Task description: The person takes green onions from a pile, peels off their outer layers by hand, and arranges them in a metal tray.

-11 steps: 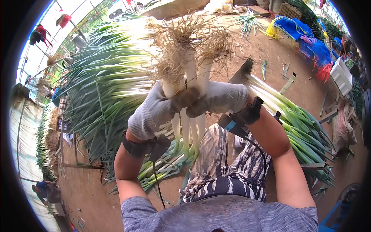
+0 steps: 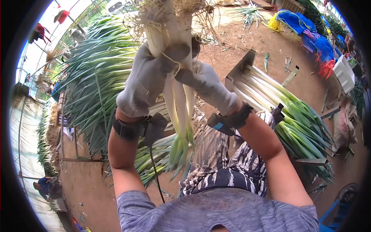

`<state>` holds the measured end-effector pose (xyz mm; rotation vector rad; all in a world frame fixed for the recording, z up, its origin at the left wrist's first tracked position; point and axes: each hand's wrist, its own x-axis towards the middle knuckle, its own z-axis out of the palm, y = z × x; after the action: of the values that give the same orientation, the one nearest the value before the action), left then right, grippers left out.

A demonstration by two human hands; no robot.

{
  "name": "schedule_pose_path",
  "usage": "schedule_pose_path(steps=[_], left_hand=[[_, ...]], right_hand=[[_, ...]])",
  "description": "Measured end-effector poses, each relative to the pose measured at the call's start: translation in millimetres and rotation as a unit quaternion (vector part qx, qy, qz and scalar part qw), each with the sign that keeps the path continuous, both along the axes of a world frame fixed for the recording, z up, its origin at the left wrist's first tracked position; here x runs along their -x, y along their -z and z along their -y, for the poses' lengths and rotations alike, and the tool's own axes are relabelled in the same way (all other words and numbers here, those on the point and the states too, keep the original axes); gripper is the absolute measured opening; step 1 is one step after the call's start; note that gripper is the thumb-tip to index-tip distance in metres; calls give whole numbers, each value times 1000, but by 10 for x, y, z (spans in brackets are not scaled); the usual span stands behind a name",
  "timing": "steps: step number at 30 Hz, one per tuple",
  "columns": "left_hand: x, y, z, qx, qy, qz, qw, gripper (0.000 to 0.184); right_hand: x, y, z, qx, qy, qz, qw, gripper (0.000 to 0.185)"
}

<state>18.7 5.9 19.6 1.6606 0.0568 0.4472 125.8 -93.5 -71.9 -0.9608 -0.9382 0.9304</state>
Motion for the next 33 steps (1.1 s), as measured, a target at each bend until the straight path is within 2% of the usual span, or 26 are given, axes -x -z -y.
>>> schedule_pose_path(steps=[2,5,6,7,9,10,11,12,13,14,15,16,21,22,24,26,27,29,31,33], left_hand=[[-44,-105,-48,-40,-27,43,998,23],[-121,-152,37,12,-82,118,989,26],[-162,-150,94,26,-94,154,983,26],[-140,-180,190,-16,-98,158,983,27],[-137,-180,331,-31,-110,187,976,29],[-69,-199,300,-177,-101,248,947,32],[-7,-218,270,-304,-103,319,892,37],[38,-385,655,-143,-215,206,944,43],[79,-435,698,-134,-273,200,931,46],[183,-356,292,-301,-160,268,901,45],[415,-462,96,-64,-48,284,955,45],[559,-537,12,2,-30,312,950,45],[814,-558,34,8,-79,432,898,42],[797,-542,38,21,-71,445,892,41],[689,-524,29,49,-42,470,880,40],[504,-531,-28,94,11,488,868,39],[378,-540,-50,119,44,495,860,38],[26,-494,-59,192,147,491,837,37],[-472,-348,80,293,312,461,777,36],[-1140,-107,437,412,463,392,680,35]], right_hand=[[277,106,24,-8,110,125,986,98],[751,676,-133,18,305,279,910,128],[812,740,-215,4,349,274,896,128],[870,802,-297,-9,393,269,879,127],[714,855,-371,-42,347,201,915,126],[649,908,-439,-57,327,156,930,125],[648,738,-426,-116,393,207,888,117],[643,571,-428,-144,472,250,833,106],[582,569,-548,-183,484,248,819,102],[538,419,-606,-240,518,255,780,101],[513,222,-520,-264,514,245,779,100],[467,39,-482,-274,507,254,777,98],[74,-736,-330,-373,528,407,645,85],[-4,-910,-206,-365,550,442,608,67],[-198,-1186,115,-333,578,542,511,48],[-390,-1446,587,-277,603,608,437,30],[-561,-1531,781,-287,555,599,501,29],[-838,-1648,1220,-241,497,647,525,33],[-986,-1706,1773,-59,526,787,318,50],[-1093,-1753,2309,138,484,851,149,53]])
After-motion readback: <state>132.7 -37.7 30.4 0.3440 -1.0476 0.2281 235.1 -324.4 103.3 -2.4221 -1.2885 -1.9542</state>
